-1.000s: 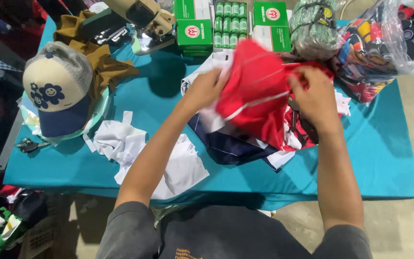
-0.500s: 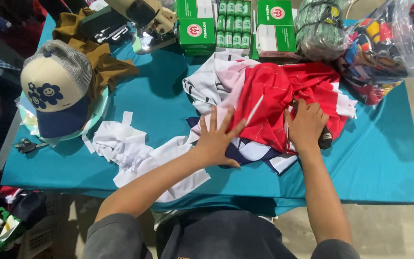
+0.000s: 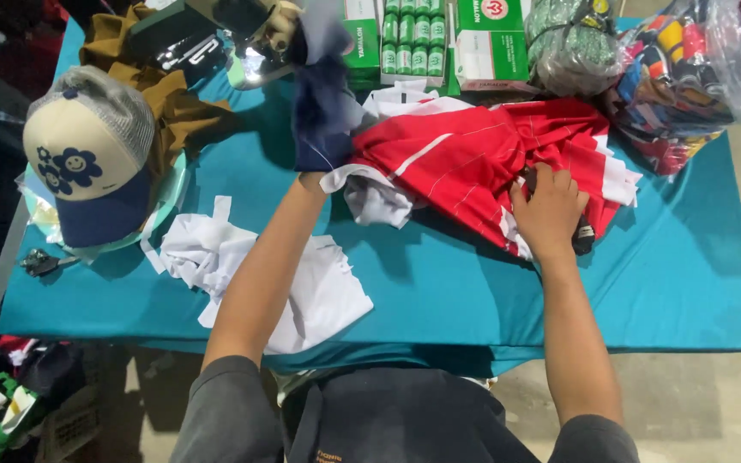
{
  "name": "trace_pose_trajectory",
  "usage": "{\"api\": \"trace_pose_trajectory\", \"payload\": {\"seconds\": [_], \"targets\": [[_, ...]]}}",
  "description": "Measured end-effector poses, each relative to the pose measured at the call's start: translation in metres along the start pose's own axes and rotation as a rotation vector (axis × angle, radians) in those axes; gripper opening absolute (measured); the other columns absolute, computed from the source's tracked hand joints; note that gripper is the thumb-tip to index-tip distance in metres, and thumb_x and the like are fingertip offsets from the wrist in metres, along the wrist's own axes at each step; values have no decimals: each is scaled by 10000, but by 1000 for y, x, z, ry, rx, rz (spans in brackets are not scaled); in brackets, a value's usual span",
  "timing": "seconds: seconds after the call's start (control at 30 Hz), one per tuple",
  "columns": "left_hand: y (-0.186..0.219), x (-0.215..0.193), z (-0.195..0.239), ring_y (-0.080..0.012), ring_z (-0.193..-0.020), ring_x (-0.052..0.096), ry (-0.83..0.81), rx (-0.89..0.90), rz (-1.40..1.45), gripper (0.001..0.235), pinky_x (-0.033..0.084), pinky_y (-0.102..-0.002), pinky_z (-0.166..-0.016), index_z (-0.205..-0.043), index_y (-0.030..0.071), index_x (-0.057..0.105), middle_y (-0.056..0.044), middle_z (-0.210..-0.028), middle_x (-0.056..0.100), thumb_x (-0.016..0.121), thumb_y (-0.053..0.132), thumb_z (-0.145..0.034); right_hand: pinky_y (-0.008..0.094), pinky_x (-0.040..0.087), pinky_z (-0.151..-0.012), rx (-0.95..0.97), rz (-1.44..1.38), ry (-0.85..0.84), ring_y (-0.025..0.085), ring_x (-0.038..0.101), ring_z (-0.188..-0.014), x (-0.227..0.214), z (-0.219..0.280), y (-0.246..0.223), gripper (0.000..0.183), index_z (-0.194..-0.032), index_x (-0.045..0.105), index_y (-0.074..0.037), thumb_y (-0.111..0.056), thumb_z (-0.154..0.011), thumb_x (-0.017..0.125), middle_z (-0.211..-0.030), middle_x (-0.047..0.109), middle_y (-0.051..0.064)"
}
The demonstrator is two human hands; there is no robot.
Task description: Cutting fabric strips and trimming a red and white garment with scissors on a workbench.
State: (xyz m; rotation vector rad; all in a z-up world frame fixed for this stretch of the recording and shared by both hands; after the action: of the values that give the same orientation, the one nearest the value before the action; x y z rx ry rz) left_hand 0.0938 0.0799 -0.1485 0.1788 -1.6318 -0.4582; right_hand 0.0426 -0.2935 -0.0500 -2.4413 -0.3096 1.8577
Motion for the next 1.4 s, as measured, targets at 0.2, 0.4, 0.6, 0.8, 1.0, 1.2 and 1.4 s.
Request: {"api": "trace_pose_trajectory", "payload": {"seconds": [0.2,0.4,0.6,0.8,1.0,1.2,1.4], "targets": [[42,82,0,-341,-965,579,100,242,-899,118,432,-396,-885,-1051,31,516,-156,-999,619,543,132,-995,470,406,-846,3,57,-20,377,637,-1011,0,-1,-3,457,-1325,643,-60,-366,-992,708,-1067,619,183],[85,177,24,-406,-949,513,223,515,-1979,172,406,-504,-753,-867,27,454,-228,-958,562,608,14,-942,513,415,-883,70,11,-120,376,573,-1075,1,-6,-6,434,-1336,601,-67,-382,-1038,583,-1195,615,195],[126,232,79,-257,-1196,632,426,1277,-2239,943,652,-404,-887,-1563,235,294,-54,-1336,502,619,-259,-828,517,409,-866,30,43,-85,383,571,-1065,10,-4,-1,455,-1334,610,-63,-399,-1027,590,-1173,615,195],[92,137,53,-530,-1405,262,705,84,-2827,800,269,-708,-1078,-1576,138,395,-272,-1588,261,733,173,-852,515,406,-858,29,34,-86,384,562,-1061,4,-2,-4,439,-1324,607,-59,-383,-1029,581,-1163,608,199],[-50,160,58,-423,-1504,250,-330,134,-2431,777,294,-654,-1144,-1470,209,483,-157,-1643,282,820,518,-842,545,384,-879,65,12,-165,395,557,-1098,5,-8,0,458,-1360,585,-65,-399,-1046,567,-1190,603,204],[-41,165,49,-400,-1103,596,-305,326,-2268,159,491,-516,-933,-944,37,656,-178,-1235,643,543,123,-1017,541,362,-781,173,-102,-247,406,636,-968,-11,-13,13,654,-1101,583,-101,-744,-1020,492,-1067,700,150],[33,189,33,-287,-1014,670,23,600,-2043,84,497,-411,-923,-1066,204,584,-32,-1070,619,520,258,-1060,475,501,-871,200,-462,-169,420,692,-1074,-15,-19,59,562,-1168,709,-85,-618,-1005,776,-1068,731,206]]}}
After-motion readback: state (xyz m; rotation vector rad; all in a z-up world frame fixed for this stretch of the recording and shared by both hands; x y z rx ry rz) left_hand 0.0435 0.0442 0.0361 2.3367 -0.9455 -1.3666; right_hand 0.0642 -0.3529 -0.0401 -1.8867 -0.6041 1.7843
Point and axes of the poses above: each hand's wrist, its own z-axis away from the middle knuckle, its own x-axis out of the palm, y = z × x, the point moved 10 cm from there along -z, towards the middle knuckle
